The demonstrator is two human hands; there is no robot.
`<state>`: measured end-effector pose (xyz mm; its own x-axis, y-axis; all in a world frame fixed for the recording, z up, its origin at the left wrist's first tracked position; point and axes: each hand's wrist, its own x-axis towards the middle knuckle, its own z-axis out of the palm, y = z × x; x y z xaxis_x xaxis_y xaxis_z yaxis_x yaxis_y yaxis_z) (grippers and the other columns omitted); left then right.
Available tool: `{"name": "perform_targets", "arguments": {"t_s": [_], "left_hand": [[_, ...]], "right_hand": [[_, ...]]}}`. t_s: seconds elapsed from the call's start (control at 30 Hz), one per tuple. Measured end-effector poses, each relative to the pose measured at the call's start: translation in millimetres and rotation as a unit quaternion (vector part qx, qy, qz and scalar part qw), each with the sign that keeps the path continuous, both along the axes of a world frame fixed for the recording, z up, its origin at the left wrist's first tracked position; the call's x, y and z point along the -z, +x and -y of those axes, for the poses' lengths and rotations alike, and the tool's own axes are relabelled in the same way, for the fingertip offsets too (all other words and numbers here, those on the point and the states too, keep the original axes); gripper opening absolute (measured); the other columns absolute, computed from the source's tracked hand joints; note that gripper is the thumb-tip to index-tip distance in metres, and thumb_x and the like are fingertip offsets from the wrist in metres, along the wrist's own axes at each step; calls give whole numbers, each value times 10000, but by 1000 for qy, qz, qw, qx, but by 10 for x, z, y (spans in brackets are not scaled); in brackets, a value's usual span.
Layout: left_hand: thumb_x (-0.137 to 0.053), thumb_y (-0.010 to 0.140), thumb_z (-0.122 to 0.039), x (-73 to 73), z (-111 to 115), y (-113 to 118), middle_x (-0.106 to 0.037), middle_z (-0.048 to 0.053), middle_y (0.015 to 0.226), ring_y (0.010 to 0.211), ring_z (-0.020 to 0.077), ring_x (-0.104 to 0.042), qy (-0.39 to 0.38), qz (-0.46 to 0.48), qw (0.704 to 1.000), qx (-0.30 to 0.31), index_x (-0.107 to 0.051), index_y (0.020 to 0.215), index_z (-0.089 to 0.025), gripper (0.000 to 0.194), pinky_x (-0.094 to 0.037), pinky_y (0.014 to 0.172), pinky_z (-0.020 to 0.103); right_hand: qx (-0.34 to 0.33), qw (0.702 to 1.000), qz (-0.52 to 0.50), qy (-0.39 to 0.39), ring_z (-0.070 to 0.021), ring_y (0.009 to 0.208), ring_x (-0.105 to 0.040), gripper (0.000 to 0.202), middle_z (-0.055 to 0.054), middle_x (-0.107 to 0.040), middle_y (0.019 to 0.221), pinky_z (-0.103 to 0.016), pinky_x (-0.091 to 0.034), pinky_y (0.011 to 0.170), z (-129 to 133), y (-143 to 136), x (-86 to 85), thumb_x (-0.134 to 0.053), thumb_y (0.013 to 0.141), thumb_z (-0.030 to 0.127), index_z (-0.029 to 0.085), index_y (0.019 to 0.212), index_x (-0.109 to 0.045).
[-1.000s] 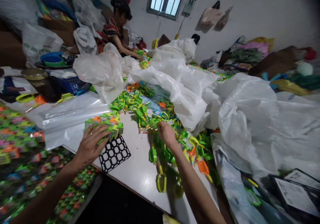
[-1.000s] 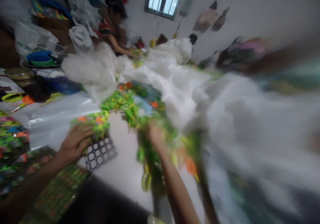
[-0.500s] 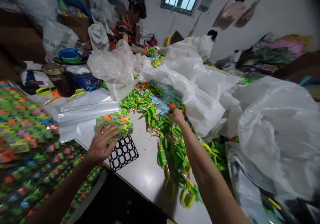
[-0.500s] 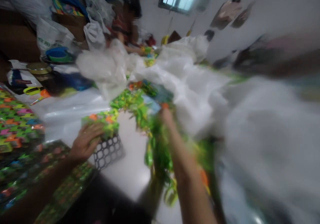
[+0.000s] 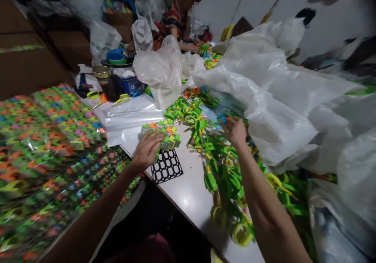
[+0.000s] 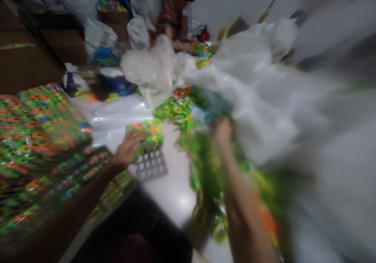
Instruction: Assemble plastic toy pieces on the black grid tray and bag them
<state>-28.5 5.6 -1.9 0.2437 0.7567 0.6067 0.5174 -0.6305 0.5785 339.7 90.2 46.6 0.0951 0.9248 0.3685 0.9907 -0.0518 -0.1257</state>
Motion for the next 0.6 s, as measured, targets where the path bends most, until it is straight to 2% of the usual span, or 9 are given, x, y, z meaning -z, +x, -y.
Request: {"name": "perform_targets", "arguments": {"t_s": [0.1,0.17,0.23,0.3,0.4,0.5,0.6], "left_hand": [[-342,1001,-274,-54,-10,16,-657,91,1252,1239,202,-556,-23,30,999,-17,-618,1171,-170,340,-357,1141,449],[-369,993,-274,-39,-22,45,-676,80,1212,1233,208,-559,-5,4,1000,-19,-633,1141,-180,316,-341,1149,470],[-408,979,-255,10,-32,80,-692,67,1170,1228,214,-559,25,-36,999,-15,-649,1096,-192,276,-321,1154,495],[-417,974,-233,62,-37,105,-694,65,1160,1230,213,-554,49,-52,997,-17,-654,1071,-195,259,-328,1144,497],[-421,976,-235,93,-26,136,-698,67,1147,1214,207,-565,61,-38,997,-23,-655,1066,-196,254,-355,1126,487],[-440,975,-265,82,-3,190,-707,71,1123,1199,213,-579,52,-14,998,-33,-664,1048,-196,245,-382,1108,488],[-453,971,-281,76,23,253,-701,74,1142,1217,219,-567,40,-4,999,-30,-671,1036,-200,241,-380,1112,495]], "right_hand": [[-74,997,-30,2,-236,1060,-553,235,-176,-584,1188,-319,-433,870,527,-269,-100,-526,913,261,121,1059,-646],[-156,982,-53,-97,-212,922,-592,173,-120,-630,1059,-289,-444,773,976,-655,-54,-543,901,276,170,989,-648],[-159,956,-53,-240,-189,840,-609,132,-85,-650,967,-254,-416,680,1364,-1078,57,-542,882,225,199,941,-657],[-111,941,-59,-315,-180,834,-623,193,-80,-661,978,-244,-394,646,1618,-1379,169,-490,888,168,206,987,-651],[-33,954,-76,-289,-187,855,-631,264,-94,-663,1029,-253,-385,636,1771,-1457,263,-434,903,150,215,1072,-626],[-8,961,-94,-261,-203,811,-627,185,-108,-666,984,-264,-366,603,1780,-1291,291,-483,882,193,187,978,-642],[-37,947,-255,-194,-179,667,-584,207,-62,-654,785,-258,-375,572,1720,-1255,327,-527,879,349,170,877,-631]]}}
